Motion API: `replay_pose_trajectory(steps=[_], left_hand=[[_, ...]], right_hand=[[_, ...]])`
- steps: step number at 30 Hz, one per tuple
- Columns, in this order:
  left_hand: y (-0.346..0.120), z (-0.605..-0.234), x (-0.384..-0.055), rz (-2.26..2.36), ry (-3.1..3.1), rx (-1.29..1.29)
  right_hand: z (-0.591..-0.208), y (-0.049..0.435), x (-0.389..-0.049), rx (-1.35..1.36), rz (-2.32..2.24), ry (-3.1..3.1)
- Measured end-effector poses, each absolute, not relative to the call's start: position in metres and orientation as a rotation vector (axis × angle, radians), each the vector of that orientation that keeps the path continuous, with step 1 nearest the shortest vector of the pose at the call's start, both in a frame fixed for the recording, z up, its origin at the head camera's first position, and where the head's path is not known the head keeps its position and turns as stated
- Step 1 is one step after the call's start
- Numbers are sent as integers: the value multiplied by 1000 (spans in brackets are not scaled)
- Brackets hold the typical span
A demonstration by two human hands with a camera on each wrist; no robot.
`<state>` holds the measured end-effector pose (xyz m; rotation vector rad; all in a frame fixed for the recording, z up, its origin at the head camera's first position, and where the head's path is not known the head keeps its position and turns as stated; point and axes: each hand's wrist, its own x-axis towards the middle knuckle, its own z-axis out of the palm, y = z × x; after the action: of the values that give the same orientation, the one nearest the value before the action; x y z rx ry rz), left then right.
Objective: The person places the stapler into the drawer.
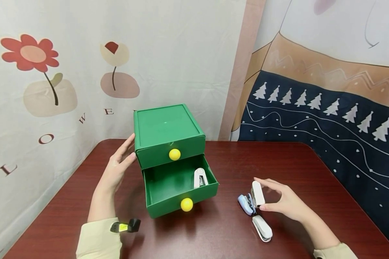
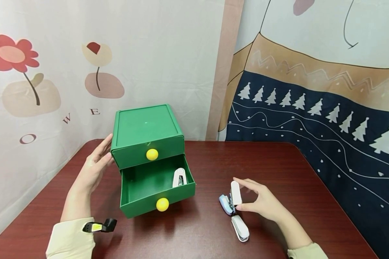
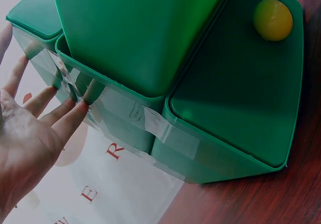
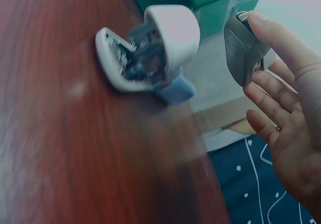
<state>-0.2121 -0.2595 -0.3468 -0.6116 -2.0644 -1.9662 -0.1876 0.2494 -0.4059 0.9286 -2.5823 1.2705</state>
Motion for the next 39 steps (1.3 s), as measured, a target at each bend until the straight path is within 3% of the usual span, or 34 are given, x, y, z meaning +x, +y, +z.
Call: replay_pose_trajectory(steps=[22,39], left_hand=[[-260,-346,-212,-1974,-2062,-600],[-260,-348,-214,-1971,-2054,-612]], right_hand=[[-363,185,-200,1109,1213,-2454],[-337,127,-205,1100,1345,-2393]])
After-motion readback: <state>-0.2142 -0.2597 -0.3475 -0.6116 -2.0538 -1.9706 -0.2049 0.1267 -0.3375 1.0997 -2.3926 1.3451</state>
